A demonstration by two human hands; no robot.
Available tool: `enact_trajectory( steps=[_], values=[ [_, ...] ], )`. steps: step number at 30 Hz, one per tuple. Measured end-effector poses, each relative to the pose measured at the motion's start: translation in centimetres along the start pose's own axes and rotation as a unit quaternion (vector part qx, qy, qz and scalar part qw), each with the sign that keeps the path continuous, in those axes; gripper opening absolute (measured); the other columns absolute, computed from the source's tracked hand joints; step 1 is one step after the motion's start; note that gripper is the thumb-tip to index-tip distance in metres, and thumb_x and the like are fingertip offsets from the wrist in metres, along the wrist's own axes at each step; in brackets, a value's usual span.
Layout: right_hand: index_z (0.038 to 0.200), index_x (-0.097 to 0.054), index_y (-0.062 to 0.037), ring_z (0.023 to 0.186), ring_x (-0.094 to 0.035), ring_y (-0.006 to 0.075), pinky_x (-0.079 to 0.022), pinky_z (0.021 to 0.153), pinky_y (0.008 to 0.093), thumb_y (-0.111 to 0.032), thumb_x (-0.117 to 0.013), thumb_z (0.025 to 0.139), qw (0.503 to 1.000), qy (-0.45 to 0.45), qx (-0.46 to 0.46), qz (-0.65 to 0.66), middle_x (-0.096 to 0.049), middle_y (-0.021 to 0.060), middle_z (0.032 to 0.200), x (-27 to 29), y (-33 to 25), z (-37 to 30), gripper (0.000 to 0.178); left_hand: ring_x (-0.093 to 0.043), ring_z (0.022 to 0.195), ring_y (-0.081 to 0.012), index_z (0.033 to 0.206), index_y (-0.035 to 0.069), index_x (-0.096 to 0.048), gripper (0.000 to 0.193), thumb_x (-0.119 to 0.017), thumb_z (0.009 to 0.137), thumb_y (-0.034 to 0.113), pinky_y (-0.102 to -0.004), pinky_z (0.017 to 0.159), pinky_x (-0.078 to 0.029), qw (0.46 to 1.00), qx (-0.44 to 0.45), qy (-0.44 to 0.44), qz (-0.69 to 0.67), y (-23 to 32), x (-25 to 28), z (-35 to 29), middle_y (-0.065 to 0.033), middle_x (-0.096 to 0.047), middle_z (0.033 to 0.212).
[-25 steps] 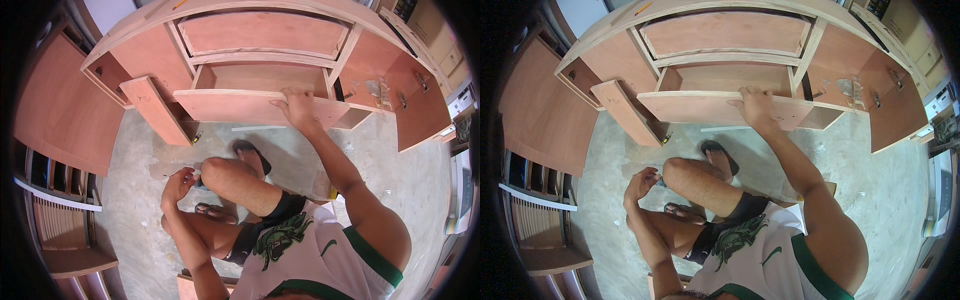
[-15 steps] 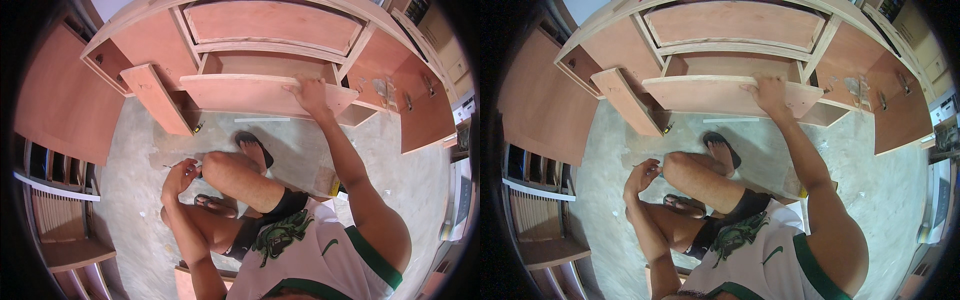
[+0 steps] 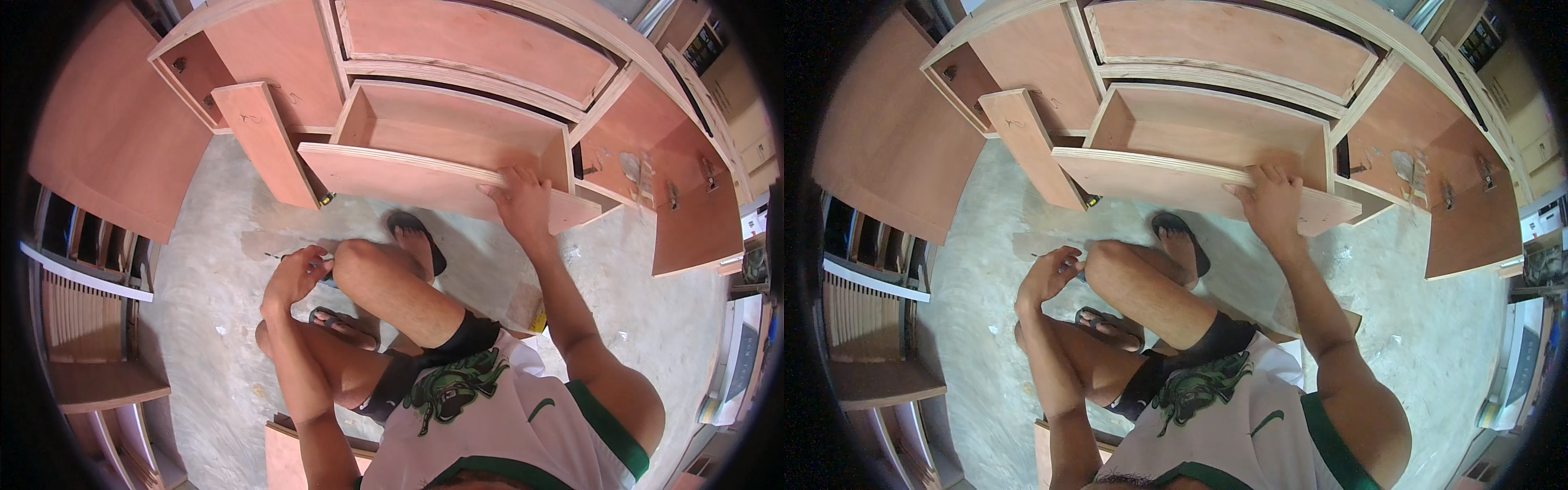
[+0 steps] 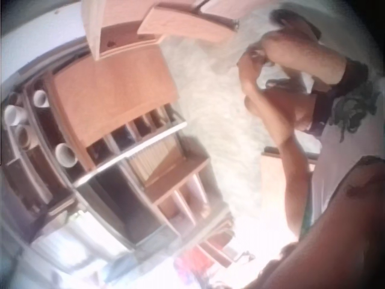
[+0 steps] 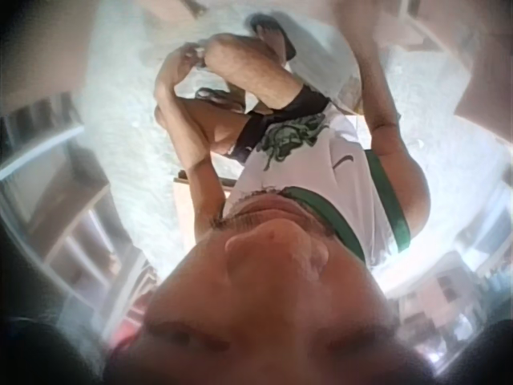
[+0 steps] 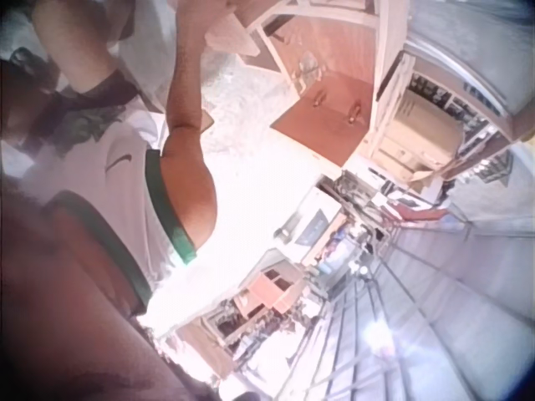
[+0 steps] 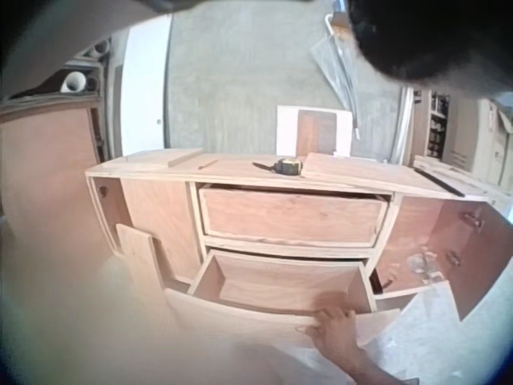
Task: The person assembles a wooden cabinet by inserting drawers and securing them with a cordless drill. They repeatedly test drawer fit, align components, and drive screws into pre-drilled holes.
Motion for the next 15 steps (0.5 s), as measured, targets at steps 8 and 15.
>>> enact_trajectory(
  steps=[8,15],
  values=[
    [0.107,-0.070,-0.0060,0.106,-0.062,0.0304,-0.037,0.087,0.0474,-0.047,-0.071,0.087,1.000,-0.004,-0.010,0.013,-0.070,0.0119,0.104,0.3,-0.2,-0.3,0.045,-0.070,0.099,-0.0301,0.125,0.001,-0.063,0.043,-0.070,0.096,0.032,-0.0399,0.087,-0.054,1.000,0.021,-0.009,0.007,0.3,-0.1,0.0,-0.0180,-0.073,0.109],
    [0.108,-0.072,-0.0066,0.104,-0.063,0.0288,-0.037,0.087,0.0461,-0.048,-0.070,0.087,0.999,0.041,0.007,0.011,-0.070,0.0120,0.105,-0.2,0.9,1.2,0.047,-0.070,0.099,-0.0303,0.126,0.002,-0.063,0.045,-0.069,0.096,0.034,-0.0399,0.087,-0.054,0.999,0.031,-0.018,0.018,0.5,-0.3,-0.1,-0.0176,-0.073,0.110]
  ],
)
Point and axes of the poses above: each hand's wrist, its own z-axis towards the middle knuckle, its own x-axis out of the back of the hand, y = z × x, the point moved 8 cm from there along z, towards the middle knuckle
